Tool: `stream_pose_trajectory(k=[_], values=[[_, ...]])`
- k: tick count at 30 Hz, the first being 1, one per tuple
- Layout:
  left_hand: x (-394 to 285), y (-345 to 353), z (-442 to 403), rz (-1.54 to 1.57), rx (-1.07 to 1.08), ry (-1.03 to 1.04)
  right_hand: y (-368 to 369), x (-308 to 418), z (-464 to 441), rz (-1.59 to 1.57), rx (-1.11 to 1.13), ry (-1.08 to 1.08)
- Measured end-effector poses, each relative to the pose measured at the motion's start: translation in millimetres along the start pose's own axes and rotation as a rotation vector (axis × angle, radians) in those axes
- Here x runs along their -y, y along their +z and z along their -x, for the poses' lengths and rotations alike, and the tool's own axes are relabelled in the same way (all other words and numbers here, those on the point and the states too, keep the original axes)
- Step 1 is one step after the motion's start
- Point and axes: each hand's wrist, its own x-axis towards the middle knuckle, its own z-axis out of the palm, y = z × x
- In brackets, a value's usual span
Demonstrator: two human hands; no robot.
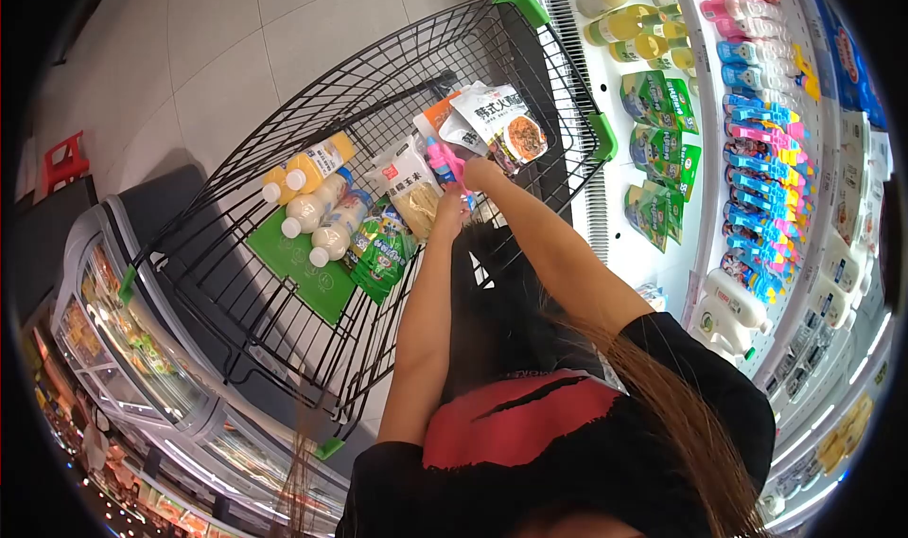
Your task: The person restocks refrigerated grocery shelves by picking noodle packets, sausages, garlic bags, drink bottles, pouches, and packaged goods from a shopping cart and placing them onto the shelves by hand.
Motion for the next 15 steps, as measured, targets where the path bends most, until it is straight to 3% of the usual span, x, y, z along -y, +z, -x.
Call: stream_pose_trajectory(k=[1,3,4,7,9,12,13,15], values=[[-2.1,1.2,4.1,-0.008,0.002,0.005,2.2,1.1,1.4,-0.005,-0.008,0.000],[-10.9,8.7,17.9,0.152,-0.043,-0.056,12.9,-0.9,-1.1,0.244,0.130,-0.288],[-17.5,15.0,25.1,0.143,-0.034,-0.044,20.5,2.0,14.0,0.070,-0.083,-0.208],[-26.1,26.4,52.1,0.275,-0.029,0.056,-0.8,14.0,83.0,-0.096,-0.255,-0.184],[-30.7,29.6,70.1,0.086,-0.027,0.227,-6.1,17.6,116.6,-0.142,-0.328,-0.261],[-38.9,56.2,119.3,0.129,-0.198,0.471,5.0,16.3,151.4,-0.690,-0.686,-0.342],[-44.9,69.6,143.7,0.123,-0.254,0.587,1.4,16.2,169.3,-0.698,-0.700,-0.344],[-60.1,97.3,191.2,0.133,-0.163,0.628,-19.5,8.1,216.4,-1.065,-0.617,-0.408]])
